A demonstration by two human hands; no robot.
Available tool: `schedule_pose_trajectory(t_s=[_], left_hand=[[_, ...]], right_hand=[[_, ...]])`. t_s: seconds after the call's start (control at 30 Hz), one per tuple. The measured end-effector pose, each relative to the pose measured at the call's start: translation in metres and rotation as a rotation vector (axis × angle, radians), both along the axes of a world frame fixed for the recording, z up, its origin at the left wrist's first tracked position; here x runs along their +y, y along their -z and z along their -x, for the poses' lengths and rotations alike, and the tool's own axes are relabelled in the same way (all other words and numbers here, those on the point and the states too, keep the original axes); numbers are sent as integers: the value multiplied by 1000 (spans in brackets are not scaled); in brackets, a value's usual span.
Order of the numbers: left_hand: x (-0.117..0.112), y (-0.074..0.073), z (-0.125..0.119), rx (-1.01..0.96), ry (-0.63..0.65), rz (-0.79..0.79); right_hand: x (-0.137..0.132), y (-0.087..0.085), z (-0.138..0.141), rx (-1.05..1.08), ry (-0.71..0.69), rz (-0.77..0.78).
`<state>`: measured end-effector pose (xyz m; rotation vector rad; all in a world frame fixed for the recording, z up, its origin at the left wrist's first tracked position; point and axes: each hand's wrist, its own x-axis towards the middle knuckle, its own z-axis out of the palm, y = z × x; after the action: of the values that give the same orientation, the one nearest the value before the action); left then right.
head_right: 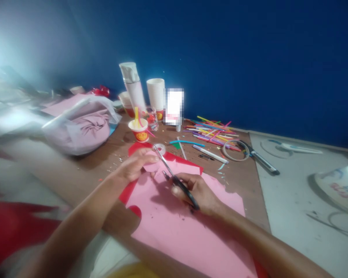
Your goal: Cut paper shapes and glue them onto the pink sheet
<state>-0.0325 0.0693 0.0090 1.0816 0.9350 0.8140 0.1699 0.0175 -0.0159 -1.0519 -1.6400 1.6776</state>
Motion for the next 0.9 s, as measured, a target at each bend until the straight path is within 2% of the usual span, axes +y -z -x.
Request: schedule_pose_trajectory(t_s=[0.47, 0.67, 0.9], left_hand=[[-1, -5, 3, 21, 33, -16], [2, -4, 5, 13, 61, -32], [3, -1, 4, 0, -24, -24]], right_hand=[[-1, -12, -1, -24, -11, 75], [1, -11, -1, -49, 10, 53], [2, -12, 1, -60, 45, 88]])
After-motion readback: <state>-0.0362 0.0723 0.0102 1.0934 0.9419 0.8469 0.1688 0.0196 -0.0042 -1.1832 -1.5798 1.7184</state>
